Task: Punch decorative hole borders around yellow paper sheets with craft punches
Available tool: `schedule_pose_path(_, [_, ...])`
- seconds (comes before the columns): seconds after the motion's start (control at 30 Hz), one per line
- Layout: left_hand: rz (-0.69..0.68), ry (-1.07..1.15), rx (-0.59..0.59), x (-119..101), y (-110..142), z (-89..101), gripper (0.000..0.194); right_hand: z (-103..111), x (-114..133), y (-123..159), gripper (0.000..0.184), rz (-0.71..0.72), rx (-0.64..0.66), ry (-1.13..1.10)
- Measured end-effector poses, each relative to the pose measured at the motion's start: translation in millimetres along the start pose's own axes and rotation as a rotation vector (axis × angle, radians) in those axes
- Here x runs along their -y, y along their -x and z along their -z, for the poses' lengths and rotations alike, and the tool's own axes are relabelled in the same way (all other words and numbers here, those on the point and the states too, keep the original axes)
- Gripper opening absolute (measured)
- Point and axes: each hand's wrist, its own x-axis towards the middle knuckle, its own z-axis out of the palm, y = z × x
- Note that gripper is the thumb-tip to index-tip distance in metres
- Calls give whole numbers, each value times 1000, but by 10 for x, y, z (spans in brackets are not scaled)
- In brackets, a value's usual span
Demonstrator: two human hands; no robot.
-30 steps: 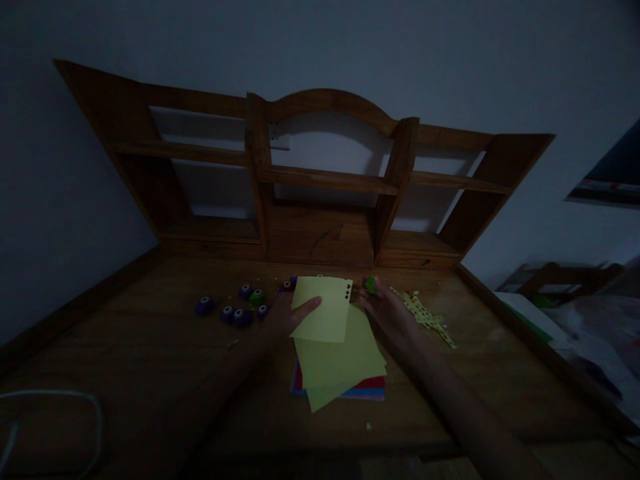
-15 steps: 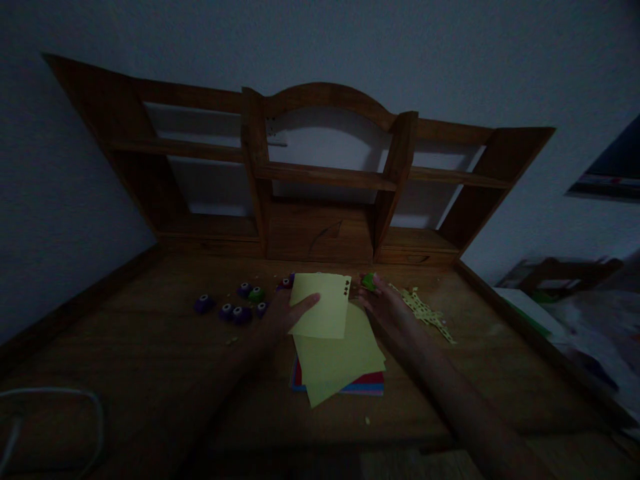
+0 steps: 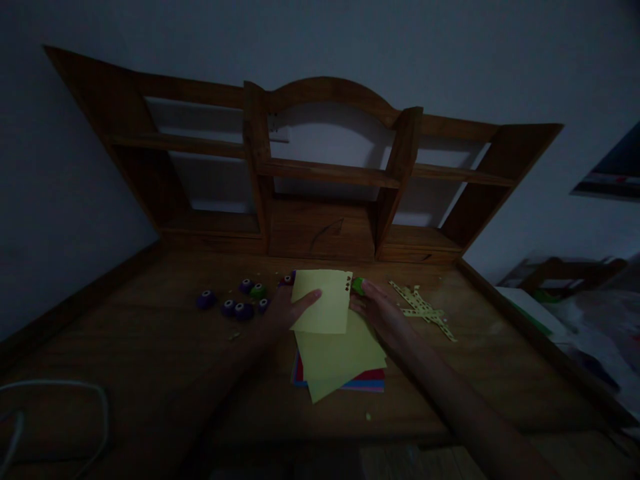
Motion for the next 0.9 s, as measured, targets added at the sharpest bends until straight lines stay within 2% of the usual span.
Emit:
schedule_pose_path(0.37, [-14, -19, -31, -15, 7, 3, 51, -26, -41, 12, 25, -26, 31, -13])
schedule_pose_path(0.73, [53, 34, -19, -47, 18, 4, 49, -29, -25, 11, 24, 5, 14, -12])
schedule_pose_path(0.9, [14, 11, -41, -62, 30, 5, 47, -38, -2, 17, 25, -9, 12, -2])
